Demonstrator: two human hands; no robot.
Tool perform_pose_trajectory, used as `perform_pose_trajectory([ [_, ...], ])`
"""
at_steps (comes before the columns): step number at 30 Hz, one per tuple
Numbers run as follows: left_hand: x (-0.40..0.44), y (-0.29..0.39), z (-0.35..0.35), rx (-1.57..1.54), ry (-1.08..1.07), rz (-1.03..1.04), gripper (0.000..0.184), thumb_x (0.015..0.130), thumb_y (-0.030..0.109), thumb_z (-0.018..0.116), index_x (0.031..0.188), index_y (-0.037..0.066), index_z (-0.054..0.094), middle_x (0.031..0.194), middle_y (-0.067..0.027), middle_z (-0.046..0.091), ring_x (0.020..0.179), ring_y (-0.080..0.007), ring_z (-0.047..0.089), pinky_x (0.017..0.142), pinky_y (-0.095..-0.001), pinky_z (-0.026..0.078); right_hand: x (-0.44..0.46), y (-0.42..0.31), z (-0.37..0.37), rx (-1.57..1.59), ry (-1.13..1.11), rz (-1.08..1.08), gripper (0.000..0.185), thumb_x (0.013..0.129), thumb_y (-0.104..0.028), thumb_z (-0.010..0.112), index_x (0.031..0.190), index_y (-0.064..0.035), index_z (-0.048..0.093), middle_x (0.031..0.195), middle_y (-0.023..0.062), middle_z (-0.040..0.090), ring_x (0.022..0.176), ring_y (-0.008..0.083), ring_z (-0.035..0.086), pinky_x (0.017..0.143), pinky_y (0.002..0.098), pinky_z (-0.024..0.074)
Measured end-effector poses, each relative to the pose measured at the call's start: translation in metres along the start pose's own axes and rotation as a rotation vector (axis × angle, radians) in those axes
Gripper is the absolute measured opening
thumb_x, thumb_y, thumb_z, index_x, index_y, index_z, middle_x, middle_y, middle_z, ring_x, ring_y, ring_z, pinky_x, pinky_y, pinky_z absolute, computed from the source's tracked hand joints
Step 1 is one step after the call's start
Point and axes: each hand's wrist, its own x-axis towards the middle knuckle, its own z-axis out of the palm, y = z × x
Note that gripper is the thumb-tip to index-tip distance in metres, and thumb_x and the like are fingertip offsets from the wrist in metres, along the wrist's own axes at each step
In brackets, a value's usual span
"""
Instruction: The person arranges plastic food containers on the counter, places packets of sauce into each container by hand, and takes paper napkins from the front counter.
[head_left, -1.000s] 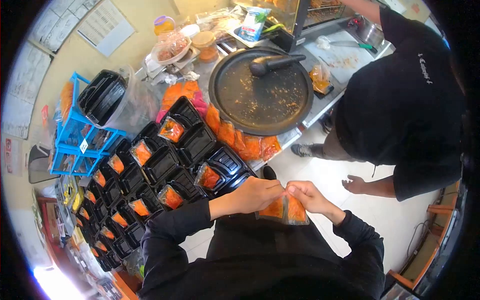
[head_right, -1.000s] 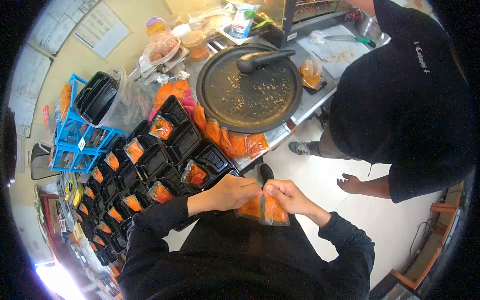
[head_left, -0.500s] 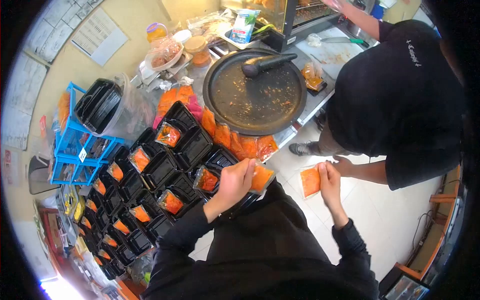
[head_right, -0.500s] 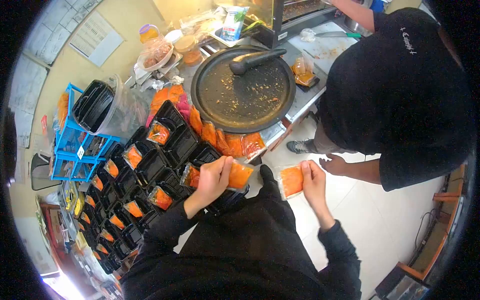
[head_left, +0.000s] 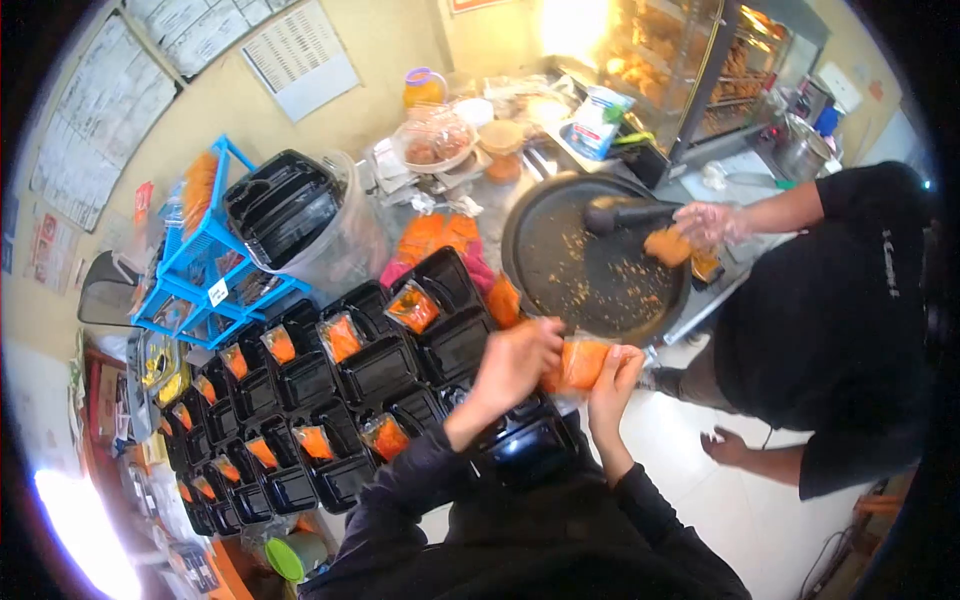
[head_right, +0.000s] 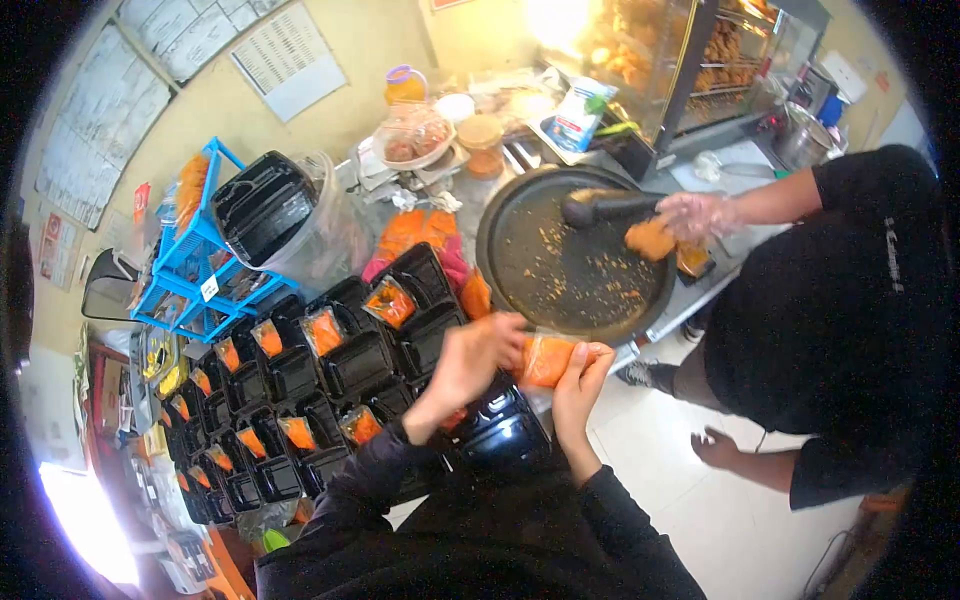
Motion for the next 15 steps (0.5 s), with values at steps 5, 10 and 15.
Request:
perform_pose_trajectory([
  [5, 0.128, 0.026, -0.159, 0.757, 0.298, 0.095, 0.025, 0.095, 0.015, 0.052, 0.11, -0.001, 0.064, 0.087, -0.0126, 0.069, 0.074, -0.022, 0.069, 0.067, -0.0333, 0.054, 0.012, -0.025, 0.073, -0.081, 0.059, -0.163, 0.041, 0.097, -0.016, 0.052, 0.13, 0.0032, 0.039, 0.115, 0.0168, 0.048, 0.115, 0.0287, 0.046, 0.103, 0.0382, 0.0323],
  [10, 0.233, -0.055, -0.249, 1.212, -0.153, 0.128, 0.021, 0.087, 0.014, 0.056, 0.102, 0.006, 0.068, 0.097, -0.0164, 0.069, 0.094, -0.0353, 0.065, 0.082, -0.0434, 0.052, 0.019, 0.012, 0.086, -0.454, -0.363, -0.45, 0.023, 0.087, -0.009, 0.06, 0.108, -0.002, 0.056, 0.103, 0.0187, 0.054, 0.097, 0.0367, 0.052, 0.085, 0.0407, 0.0434],
  [15, 0.262, -0.076, -0.249, 1.539, -0.286, -0.171, 0.048, 0.082, 0.03, 0.068, 0.127, 0.016, 0.056, 0.133, -0.0093, 0.055, 0.128, -0.0304, 0.047, 0.099, -0.0591, 0.037, 0.022, 0.005, 0.072, -0.836, -0.41, -0.556, 0.017, 0.081, -0.012, 0.063, 0.097, -0.0087, 0.059, 0.092, 0.0105, 0.055, 0.088, 0.0318, 0.052, 0.073, 0.041, 0.0415],
])
